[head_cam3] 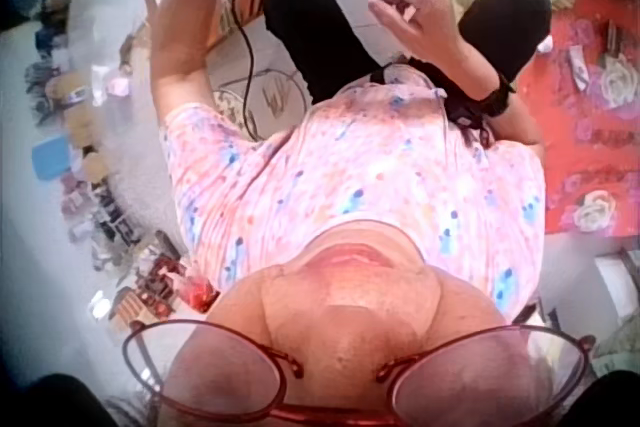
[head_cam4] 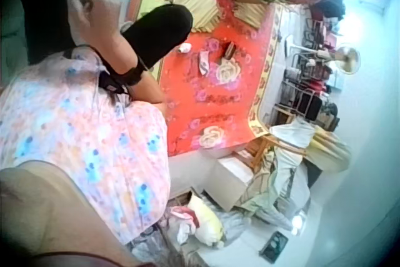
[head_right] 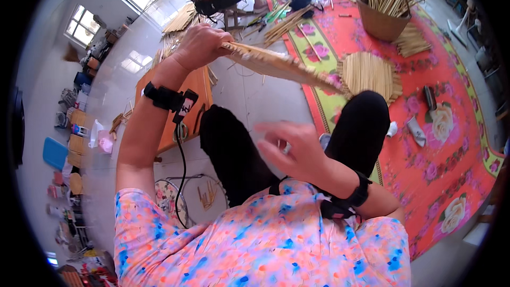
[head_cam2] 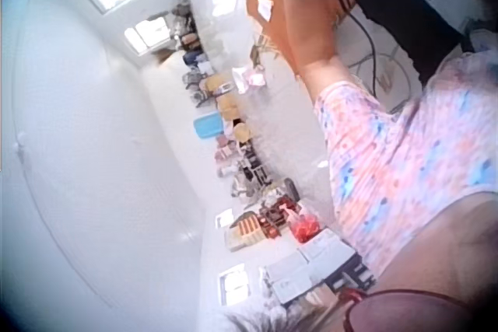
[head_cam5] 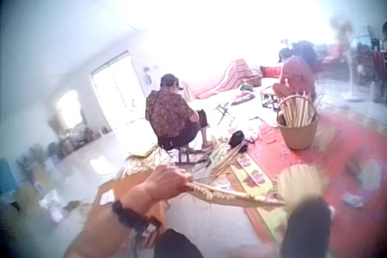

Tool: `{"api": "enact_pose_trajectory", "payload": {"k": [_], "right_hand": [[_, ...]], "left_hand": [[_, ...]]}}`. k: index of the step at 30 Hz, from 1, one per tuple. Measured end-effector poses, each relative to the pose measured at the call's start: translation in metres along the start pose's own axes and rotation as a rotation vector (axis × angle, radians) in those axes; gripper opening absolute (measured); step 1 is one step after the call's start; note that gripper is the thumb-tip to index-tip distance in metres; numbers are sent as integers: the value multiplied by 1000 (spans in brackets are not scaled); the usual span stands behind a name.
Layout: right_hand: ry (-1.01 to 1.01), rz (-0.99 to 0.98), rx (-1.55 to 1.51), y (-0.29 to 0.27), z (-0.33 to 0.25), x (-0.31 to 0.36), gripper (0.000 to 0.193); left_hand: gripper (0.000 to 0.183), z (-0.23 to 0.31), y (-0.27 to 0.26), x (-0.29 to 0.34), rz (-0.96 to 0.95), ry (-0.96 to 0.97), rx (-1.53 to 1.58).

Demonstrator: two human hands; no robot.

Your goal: The person is seated on the floor, weaving a fan-shaped bamboo object. They use a needle and thread to bind the bamboo strips together, occasionally using pliers to adjust the structure.

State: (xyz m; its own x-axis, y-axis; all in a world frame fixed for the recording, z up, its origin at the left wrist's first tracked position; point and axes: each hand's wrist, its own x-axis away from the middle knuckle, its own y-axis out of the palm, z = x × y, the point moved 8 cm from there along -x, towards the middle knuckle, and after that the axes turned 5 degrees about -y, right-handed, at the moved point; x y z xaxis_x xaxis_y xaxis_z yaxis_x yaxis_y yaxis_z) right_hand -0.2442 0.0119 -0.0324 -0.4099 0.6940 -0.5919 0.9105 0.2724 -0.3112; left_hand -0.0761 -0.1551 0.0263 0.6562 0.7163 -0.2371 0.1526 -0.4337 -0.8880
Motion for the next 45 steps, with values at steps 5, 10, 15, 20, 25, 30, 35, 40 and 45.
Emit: {"api": "enact_pose_trajectory", "payload": {"k": [5, 10, 15, 20, 25, 30, 35, 40, 45], "right_hand": [[271, 311, 90, -23, 58, -63, 66], [348, 478, 171, -54, 83, -104, 86], [389, 404, 365, -38, 112, -115, 92], [452, 348, 531, -10, 101, -113, 62], [363, 298, 887, 8, 91, -120, 50], [247, 241, 1121, 15, 63, -128, 49], [166, 213, 1090, 4, 53, -132, 43], [74, 269, 811, -8, 62, -127, 33], [132, 248, 690, 10, 73, -127, 32]], "left_hand": [[30, 5, -14, 8, 227, -227, 94], [31, 34, 15, 11, 377, -506, 278], [22, 70, 58, 30, 382, -737, 426], [22, 100, 70, 49, 262, -839, 470], [33, 111, 60, 65, 277, -834, 617], [39, 112, 50, 81, 320, -894, 778], [49, 93, 13, 113, 289, -765, 823], [33, -25, 97, 212, 680, -1031, 666], [35, -74, 329, 362, -50, -1460, 528]]}}
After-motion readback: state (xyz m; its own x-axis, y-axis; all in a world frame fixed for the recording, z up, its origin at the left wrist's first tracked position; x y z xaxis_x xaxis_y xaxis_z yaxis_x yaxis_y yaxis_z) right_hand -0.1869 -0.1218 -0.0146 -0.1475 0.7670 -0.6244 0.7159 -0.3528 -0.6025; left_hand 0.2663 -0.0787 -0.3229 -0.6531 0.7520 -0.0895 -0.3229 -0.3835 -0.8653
